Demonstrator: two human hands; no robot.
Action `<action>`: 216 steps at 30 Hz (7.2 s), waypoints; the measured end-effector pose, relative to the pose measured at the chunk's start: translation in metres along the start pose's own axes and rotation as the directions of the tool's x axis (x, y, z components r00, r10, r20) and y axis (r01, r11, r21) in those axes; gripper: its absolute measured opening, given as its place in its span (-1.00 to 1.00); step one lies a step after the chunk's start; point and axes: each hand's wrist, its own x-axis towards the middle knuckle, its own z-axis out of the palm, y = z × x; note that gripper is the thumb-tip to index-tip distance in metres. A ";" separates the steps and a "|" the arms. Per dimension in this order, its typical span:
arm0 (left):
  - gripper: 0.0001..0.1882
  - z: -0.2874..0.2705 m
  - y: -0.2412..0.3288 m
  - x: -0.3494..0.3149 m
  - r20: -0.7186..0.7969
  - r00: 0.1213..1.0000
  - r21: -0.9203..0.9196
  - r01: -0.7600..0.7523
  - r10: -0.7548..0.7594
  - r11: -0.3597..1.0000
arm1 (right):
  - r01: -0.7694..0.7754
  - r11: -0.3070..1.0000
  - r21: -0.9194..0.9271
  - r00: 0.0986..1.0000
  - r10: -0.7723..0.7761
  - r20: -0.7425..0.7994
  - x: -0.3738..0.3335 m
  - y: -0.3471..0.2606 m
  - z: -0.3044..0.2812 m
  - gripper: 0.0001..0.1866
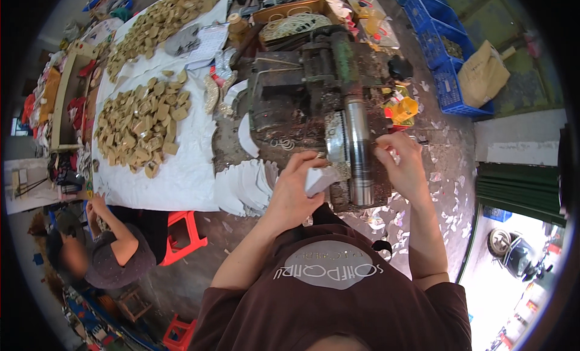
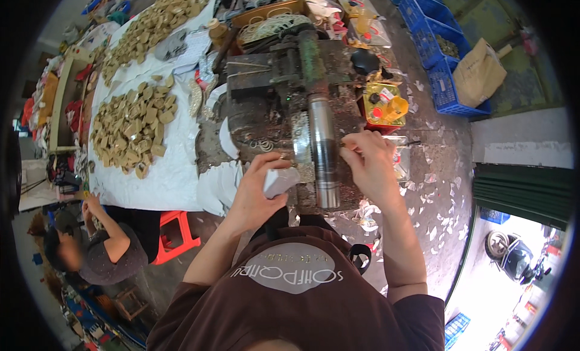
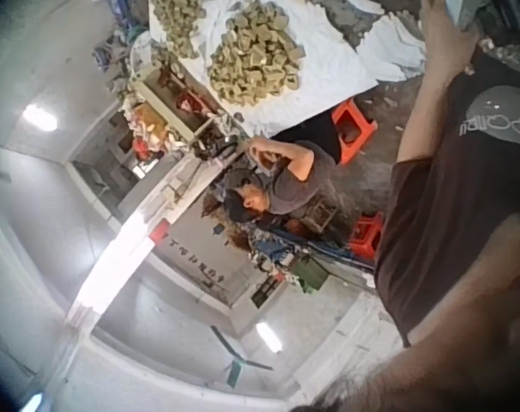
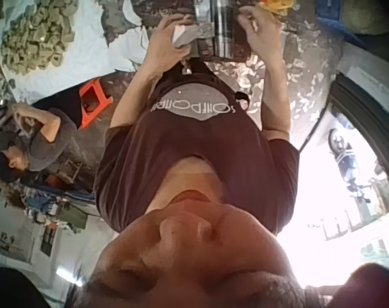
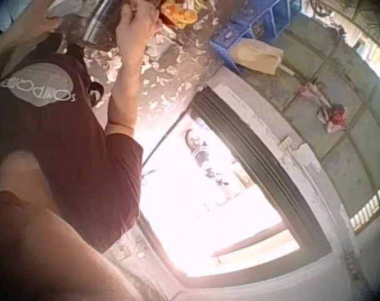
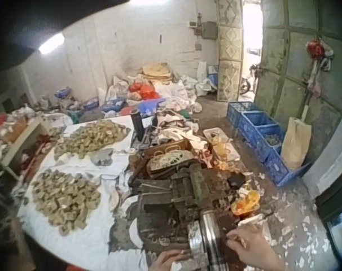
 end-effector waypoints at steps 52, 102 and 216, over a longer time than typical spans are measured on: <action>-0.49 0.011 0.010 0.006 0.068 0.998 0.018 0.002 -0.003 1.000 | 0.022 0.993 -0.115 1.000 -0.021 0.005 0.000 -0.006 -0.003 -0.88; -0.45 0.001 0.006 0.006 0.036 0.996 -0.029 -0.078 0.079 0.997 | -0.045 0.976 -0.214 0.930 0.119 0.348 0.004 0.012 -0.033 -0.92; -0.49 0.017 0.007 0.005 0.006 1.000 0.027 0.007 -0.007 1.000 | 0.078 0.978 -0.193 0.996 -0.086 -0.031 0.001 -0.002 0.000 -0.85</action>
